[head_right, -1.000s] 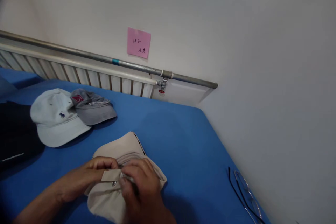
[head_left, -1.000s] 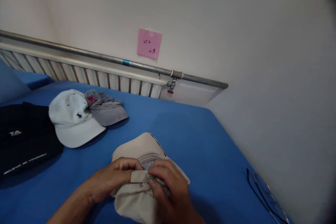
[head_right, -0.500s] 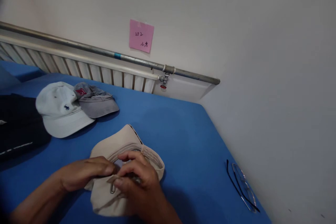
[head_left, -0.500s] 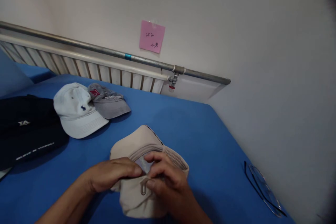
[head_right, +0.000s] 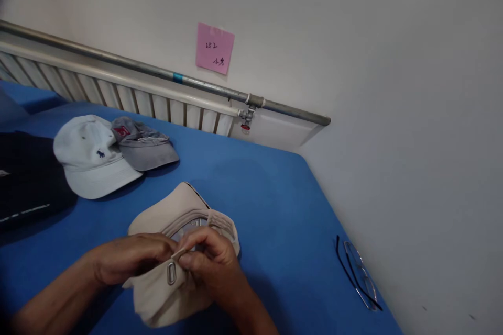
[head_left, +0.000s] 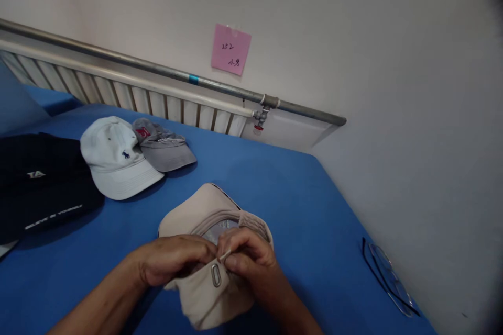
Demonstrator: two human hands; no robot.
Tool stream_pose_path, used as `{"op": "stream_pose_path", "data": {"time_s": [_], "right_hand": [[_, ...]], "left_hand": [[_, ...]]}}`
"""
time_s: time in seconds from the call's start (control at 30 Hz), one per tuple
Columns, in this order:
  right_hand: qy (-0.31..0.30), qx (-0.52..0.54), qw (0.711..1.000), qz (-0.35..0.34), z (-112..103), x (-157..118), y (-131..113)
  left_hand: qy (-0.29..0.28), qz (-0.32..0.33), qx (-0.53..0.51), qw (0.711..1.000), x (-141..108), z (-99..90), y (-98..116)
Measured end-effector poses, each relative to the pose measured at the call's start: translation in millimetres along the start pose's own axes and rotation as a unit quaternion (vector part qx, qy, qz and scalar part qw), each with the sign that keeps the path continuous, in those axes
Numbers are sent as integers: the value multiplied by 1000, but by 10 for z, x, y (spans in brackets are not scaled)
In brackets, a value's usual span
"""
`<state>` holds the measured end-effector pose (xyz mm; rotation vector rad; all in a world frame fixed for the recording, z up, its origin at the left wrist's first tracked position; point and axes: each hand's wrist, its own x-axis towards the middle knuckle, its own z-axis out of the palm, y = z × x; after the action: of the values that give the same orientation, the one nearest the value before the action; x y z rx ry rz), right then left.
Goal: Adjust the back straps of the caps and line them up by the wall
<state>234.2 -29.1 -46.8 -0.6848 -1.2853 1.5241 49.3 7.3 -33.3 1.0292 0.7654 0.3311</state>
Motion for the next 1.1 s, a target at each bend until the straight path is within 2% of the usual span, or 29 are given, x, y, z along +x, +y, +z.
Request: {"op": "stream_pose_path", "data": {"time_s": [0.13, 0.37, 0.57, 0.77, 0.9, 1.0, 1.1], "right_hand": [[14, -8, 1000, 23, -16, -6, 5], [30, 1, 999, 17, -26, -2, 26], [21, -19, 1000, -12, -26, -20, -14], [58, -11, 998, 5, -26, -37, -21], [79, -43, 996, -4, -16, -41, -29], [102, -66, 993, -13, -9, -34, -35], [100, -80, 992, -20, -8, -28, -33]], "left_hand": [[-22, -14, -37, 999, 6, -40, -34], [-4, -28, -88, 996, 36, -54, -114], [-49, -27, -98, 994, 61, -58, -143], [-29, 36, -174, 984, 69, -25, -154], [-4, 69, -189, 979, 37, -32, -136], [-7, 85, -198, 977, 21, -34, -127], [-12, 98, -175, 979, 21, -13, -127]]}}
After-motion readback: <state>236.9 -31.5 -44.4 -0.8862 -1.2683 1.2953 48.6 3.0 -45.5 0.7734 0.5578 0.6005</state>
